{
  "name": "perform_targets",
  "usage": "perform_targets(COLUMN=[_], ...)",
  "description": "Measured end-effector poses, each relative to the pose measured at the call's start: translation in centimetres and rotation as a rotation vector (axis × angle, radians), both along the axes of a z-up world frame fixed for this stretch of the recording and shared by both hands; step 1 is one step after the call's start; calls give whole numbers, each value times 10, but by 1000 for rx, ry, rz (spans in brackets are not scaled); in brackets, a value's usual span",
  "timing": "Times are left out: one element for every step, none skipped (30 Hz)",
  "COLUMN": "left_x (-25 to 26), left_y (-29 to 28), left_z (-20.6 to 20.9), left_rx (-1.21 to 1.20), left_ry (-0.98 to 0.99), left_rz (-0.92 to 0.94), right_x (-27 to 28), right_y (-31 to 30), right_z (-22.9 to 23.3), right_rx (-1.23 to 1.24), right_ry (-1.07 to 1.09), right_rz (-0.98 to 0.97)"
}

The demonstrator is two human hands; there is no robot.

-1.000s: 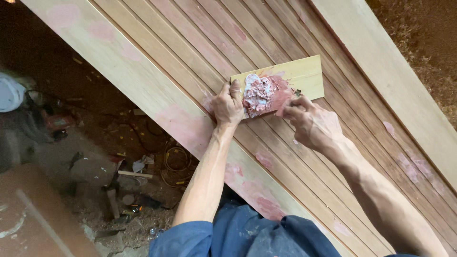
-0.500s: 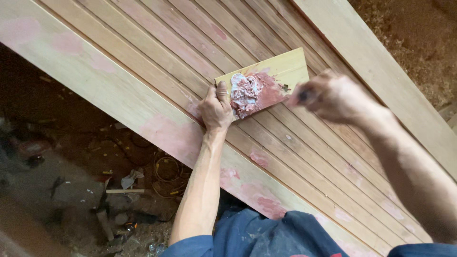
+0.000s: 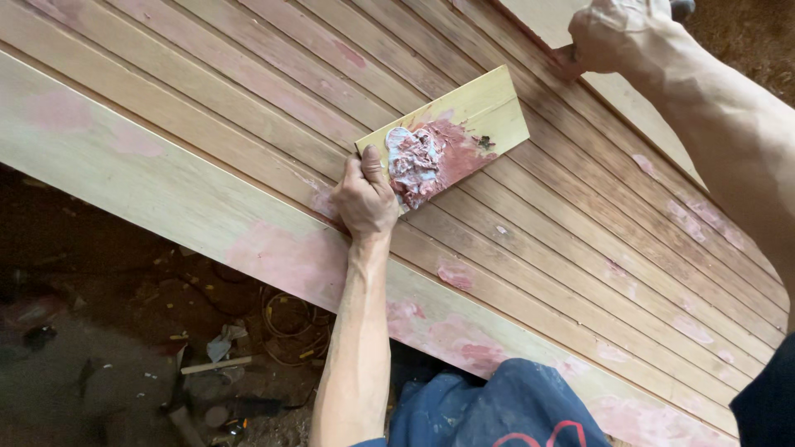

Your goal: The person applies pink wood filler to a slatted wooden door using a putty knife and a small wooden board. They spread the filler into the grooves and then smooth it with a sanding block, working across multiple sections of the door.

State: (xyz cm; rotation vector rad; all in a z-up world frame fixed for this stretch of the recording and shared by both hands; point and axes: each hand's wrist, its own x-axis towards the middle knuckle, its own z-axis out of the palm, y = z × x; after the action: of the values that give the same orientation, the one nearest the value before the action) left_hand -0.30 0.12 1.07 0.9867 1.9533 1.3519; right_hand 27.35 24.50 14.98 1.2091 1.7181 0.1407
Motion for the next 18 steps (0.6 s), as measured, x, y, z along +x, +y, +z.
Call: perform_targets(left_x=[0, 0, 0, 0, 0, 0, -1, -1, -1, 0, 0, 0, 1, 0, 0, 0, 1, 1], left_y=[0, 0, 1, 1, 1, 1, 2, 2, 2, 1, 0, 0, 0, 1, 1, 1, 1, 1], left_z=[0, 1, 1, 2, 3, 3, 3, 3, 3, 3, 2, 2, 2, 2, 1, 1, 1, 0], left_rx=[6, 14, 21, 18, 16, 15, 16, 14, 13, 17, 21, 28, 22, 18, 14, 20, 26, 32], left_ry=[7, 14, 21, 16, 11, 8, 12, 14, 16, 18, 20, 20, 26, 33, 40, 44, 48, 52], left_rz=[0, 4, 9, 7, 4, 2, 4, 6, 8, 8, 8, 4, 4, 5, 7, 8, 8, 9], right_x=[-1, -2, -3, -4, -4, -5, -4, -4, -2, -1, 1, 4, 7, 9, 12, 15, 19, 23], right_y=[0, 1, 3, 4, 6, 8, 12, 15, 18, 19, 19, 20, 19, 20, 20, 19, 18, 17], right_z=[-4, -6, -8, -11, -14, -18, -22, -26, -29, -33, -36, -38, -40, -41, -44, -47, -51, -57], right_rx=[-10, -18, -23, -27, -37, -40, -44, -49, -57, -58, -54, -49, -34, -17, 1, 16, 22, 46], right_ry=[-18, -30, -40, -45, -52, -57, -62, -65, -72, -66, -67, -65, -61, -60, -60, -59, -95, -100], right_rz=[13, 34, 50, 69, 92, 110, 127, 141, 158, 172, 186, 193, 199, 207, 213, 221, 241, 244])
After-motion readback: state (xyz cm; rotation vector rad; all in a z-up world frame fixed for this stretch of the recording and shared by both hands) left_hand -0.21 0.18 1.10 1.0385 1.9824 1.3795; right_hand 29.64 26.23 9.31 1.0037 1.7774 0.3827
